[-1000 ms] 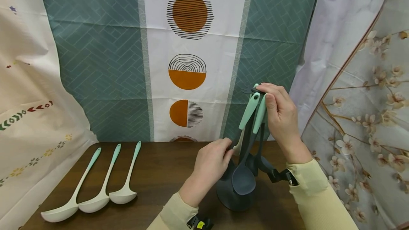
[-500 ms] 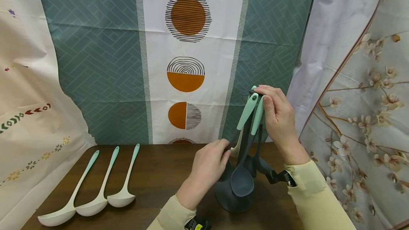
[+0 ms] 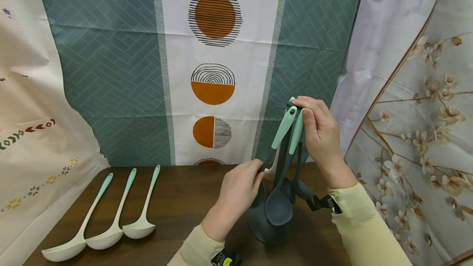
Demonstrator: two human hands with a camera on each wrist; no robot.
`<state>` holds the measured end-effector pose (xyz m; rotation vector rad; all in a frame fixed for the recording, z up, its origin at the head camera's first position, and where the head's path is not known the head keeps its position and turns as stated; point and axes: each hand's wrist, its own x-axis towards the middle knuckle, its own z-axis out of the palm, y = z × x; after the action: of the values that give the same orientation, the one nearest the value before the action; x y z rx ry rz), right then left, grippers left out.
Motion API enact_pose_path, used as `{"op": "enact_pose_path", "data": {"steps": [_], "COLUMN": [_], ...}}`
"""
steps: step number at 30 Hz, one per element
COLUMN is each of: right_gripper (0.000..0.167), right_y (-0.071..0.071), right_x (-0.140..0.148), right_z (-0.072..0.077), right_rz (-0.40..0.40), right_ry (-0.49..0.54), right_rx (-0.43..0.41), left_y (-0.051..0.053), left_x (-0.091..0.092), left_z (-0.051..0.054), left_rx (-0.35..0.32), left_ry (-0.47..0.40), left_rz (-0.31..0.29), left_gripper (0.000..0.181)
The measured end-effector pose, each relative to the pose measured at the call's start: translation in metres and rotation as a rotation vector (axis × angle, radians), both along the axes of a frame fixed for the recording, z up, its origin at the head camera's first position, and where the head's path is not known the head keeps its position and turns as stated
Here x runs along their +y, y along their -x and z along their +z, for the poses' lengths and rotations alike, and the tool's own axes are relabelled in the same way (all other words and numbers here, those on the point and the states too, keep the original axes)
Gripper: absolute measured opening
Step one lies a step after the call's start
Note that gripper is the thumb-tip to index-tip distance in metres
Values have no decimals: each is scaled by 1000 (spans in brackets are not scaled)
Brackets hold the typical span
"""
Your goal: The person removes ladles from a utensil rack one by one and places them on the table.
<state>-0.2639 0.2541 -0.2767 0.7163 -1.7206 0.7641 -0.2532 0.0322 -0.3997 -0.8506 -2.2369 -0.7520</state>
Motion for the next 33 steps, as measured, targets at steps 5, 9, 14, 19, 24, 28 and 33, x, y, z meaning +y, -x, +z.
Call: {"op": "enact_pose_path", "data": {"steps": [5,9,14,19,24,28,33], "right_gripper": [34,32,31,34,32,30,31], "right_y": [2,4,4,4,2,1,0], "right_x": [-3,-5,-6,-5,-5,-3,-1], "right_z": [2,3,2,2,2,1,0], "right_rz": [12,19,14,15,24,17,-7], "right_ry": [-2,-4,-5,-1,6,11,0], "right_rx": [6,1,-4,4,4,-4,-11], "left_y": [-1,-2,-7,-11,-15,-17,-18], "left_x": [-3,-6,-9,-12,-17,-21,-28], "left_z": [1,3,6,7,7,6,2], "left_rx": [2,9,18,31,22,20,44], "left_ry": [2,3,10,18,23,27,20], "left_rz": [6,20,27,31,30,33,48], "left_gripper": [15,14,15,17,17,17,17]}}
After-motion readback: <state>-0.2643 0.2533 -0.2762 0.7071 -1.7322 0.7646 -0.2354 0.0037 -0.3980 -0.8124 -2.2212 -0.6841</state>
